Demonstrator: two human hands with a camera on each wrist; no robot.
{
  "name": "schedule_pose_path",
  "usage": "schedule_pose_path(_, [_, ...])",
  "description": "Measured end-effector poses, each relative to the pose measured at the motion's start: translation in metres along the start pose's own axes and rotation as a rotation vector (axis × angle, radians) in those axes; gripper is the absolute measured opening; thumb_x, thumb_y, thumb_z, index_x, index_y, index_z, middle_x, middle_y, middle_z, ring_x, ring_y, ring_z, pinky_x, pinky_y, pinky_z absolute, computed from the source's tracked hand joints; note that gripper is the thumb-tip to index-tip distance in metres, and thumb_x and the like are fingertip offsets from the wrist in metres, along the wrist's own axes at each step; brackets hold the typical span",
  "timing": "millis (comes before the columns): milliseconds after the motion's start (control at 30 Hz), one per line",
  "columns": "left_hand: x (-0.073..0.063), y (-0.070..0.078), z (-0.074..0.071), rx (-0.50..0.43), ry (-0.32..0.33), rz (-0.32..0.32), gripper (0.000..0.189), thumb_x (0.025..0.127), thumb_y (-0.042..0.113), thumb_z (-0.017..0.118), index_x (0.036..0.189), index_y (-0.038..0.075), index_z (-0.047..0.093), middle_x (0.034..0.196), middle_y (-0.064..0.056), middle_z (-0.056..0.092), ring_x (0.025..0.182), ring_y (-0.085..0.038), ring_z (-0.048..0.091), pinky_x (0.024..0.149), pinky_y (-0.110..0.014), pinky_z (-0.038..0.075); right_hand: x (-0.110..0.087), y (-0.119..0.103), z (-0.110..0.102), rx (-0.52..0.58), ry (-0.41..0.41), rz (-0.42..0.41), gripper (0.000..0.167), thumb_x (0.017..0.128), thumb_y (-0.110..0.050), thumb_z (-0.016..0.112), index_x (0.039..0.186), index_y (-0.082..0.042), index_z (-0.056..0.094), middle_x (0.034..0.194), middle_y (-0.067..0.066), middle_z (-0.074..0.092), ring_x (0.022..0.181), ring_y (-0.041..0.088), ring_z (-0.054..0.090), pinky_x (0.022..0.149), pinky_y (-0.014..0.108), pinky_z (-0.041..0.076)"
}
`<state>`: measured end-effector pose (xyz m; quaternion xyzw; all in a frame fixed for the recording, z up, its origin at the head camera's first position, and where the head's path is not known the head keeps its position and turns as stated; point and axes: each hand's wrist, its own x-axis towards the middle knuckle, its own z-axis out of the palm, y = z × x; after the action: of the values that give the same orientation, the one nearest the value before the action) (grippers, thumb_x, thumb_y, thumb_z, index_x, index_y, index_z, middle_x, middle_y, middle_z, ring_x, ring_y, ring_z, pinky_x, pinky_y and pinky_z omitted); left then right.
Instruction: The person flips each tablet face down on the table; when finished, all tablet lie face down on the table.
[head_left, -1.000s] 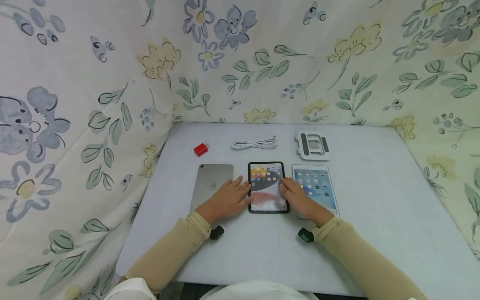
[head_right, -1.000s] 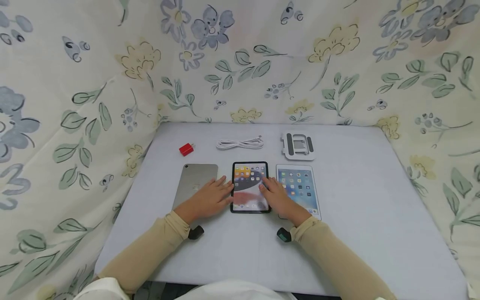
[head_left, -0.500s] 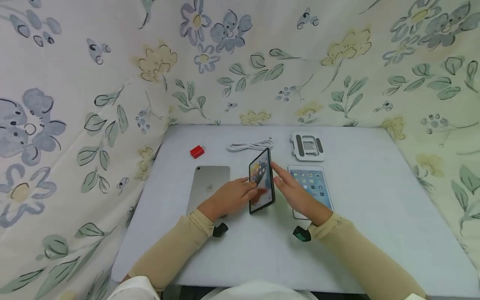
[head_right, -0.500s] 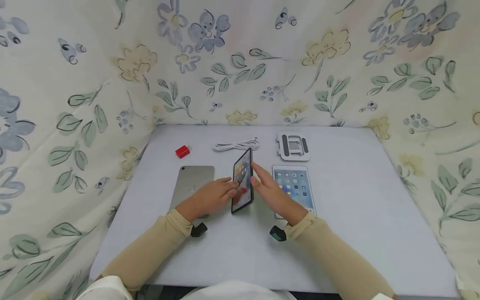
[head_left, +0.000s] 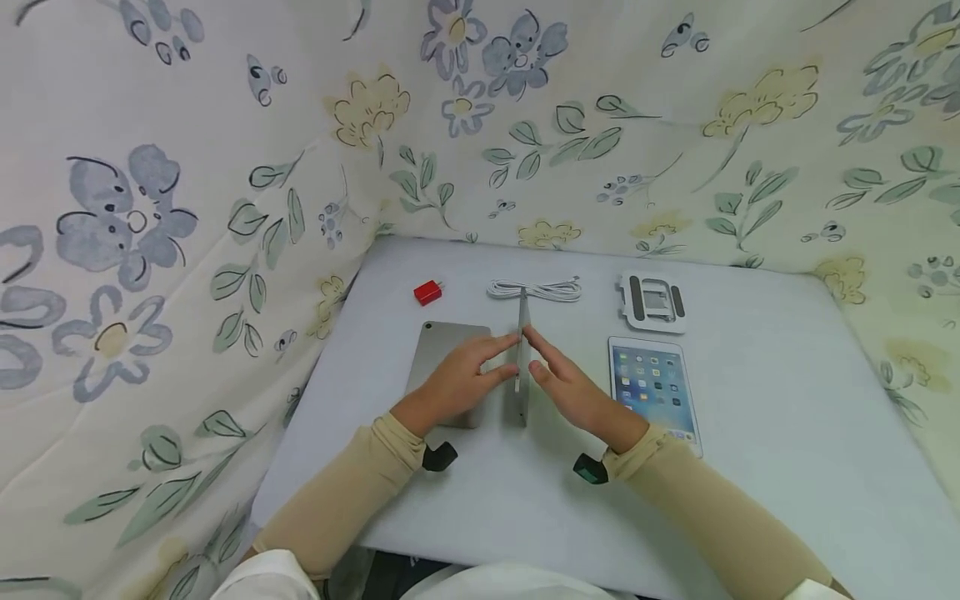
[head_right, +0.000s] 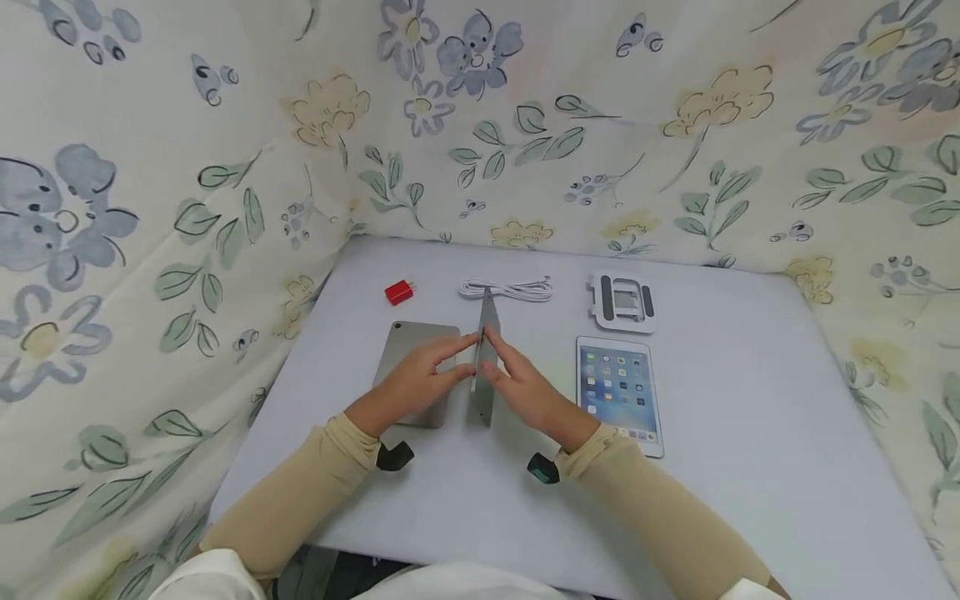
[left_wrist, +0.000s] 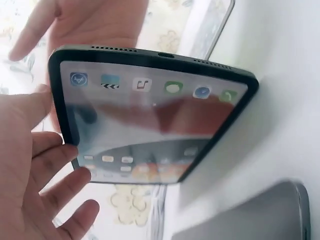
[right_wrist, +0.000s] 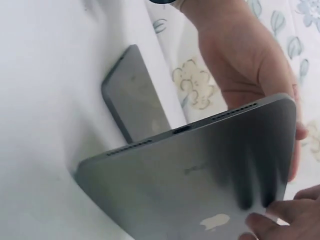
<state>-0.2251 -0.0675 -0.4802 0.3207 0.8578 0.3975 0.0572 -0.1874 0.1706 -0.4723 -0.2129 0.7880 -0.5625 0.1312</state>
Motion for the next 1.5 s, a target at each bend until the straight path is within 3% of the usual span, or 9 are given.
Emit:
schedule_pose_path(100, [-0.004,-0.006,-0.002,-0.032,0.031,-0.023,0.059,0.106,0.037,0.069,0.16,0.017,0.053,0.155,-0.003,0.058,0.142,-0.026,0.051,0.114,-0.05,0.046,0.001,0.006,0.004,-0.034,-0.024,0.029,0.073,0.116,-0.047,0.039,0.173,-0.012,0.01,0.177,0.011,0.016,0.161,0.034,0.016,0.123,0.065,0.024])
schedule_pose_path(233, [-0.012,-0.016,-0.005,-0.053,0.073,-0.048,0.055,0.107,0.033,0.069,0.157,0.013,0.057,0.154,-0.007,0.059,0.143,-0.029,0.05,0.115,-0.052,0.044,0.003,0.022,0.01,-0.133,-0.053,0.123,0.075,0.116,-0.042,0.044,0.172,-0.005,0.009,0.177,0.015,0.011,0.162,0.036,0.013,0.126,0.061,0.018])
schedule_pose_path(333, [-0.02,-0.022,-0.008,-0.057,0.094,-0.062,0.053,0.108,0.03,0.068,0.155,0.009,0.058,0.151,-0.011,0.06,0.142,-0.032,0.051,0.113,-0.055,0.046,0.004,0.04,0.014,-0.3,-0.099,0.198,0.08,0.114,-0.042,0.05,0.17,0.001,0.012,0.176,0.019,0.012,0.161,0.039,0.012,0.127,0.061,0.016])
schedule_pose_path(500, [-0.031,-0.031,-0.011,-0.05,0.113,-0.103,0.051,0.108,0.029,0.067,0.155,0.01,0.058,0.151,-0.013,0.059,0.143,-0.033,0.049,0.108,-0.057,0.049,0.004,0.056,0.02,-0.514,-0.162,0.205,0.086,0.109,-0.044,0.06,0.166,0.007,0.02,0.174,0.025,0.016,0.16,0.047,0.012,0.124,0.069,0.015])
schedule_pose_path(800, [-0.022,-0.035,0.002,-0.006,0.087,-0.131,0.048,0.107,0.021,0.068,0.153,0.007,0.06,0.147,-0.02,0.059,0.138,-0.037,0.053,0.106,-0.056,0.051,-0.013,0.058,0.006,-0.637,-0.142,0.226,0.086,0.108,-0.041,0.063,0.168,0.004,0.02,0.175,0.023,0.012,0.162,0.041,0.009,0.125,0.066,0.012])
schedule_pose_path(933, [-0.017,-0.034,0.011,0.076,0.037,-0.169,0.049,0.107,0.022,0.068,0.153,0.007,0.059,0.147,-0.02,0.059,0.138,-0.035,0.054,0.107,-0.053,0.051,-0.025,0.06,-0.001,-0.637,-0.122,0.227,0.086,0.108,-0.04,0.063,0.167,0.005,0.02,0.175,0.024,0.01,0.162,0.041,0.01,0.126,0.065,0.01])
schedule_pose_path(1067, [-0.012,-0.033,0.021,0.167,-0.001,-0.168,0.049,0.106,0.022,0.07,0.152,0.007,0.061,0.145,-0.018,0.061,0.138,-0.034,0.056,0.11,-0.051,0.049,-0.035,0.064,-0.007,-0.646,-0.105,0.219,0.086,0.108,-0.039,0.064,0.166,0.007,0.022,0.175,0.026,0.01,0.161,0.042,0.011,0.126,0.064,0.007])
schedule_pose_path(1500, [0.001,-0.03,0.048,0.32,-0.065,-0.187,0.048,0.104,0.024,0.072,0.149,0.009,0.064,0.141,-0.018,0.064,0.135,-0.034,0.059,0.109,-0.052,0.05,-0.051,0.073,-0.018,-0.733,-0.088,0.251,0.084,0.108,-0.04,0.065,0.166,0.006,0.026,0.174,0.027,0.011,0.161,0.043,0.008,0.127,0.062,0.004])
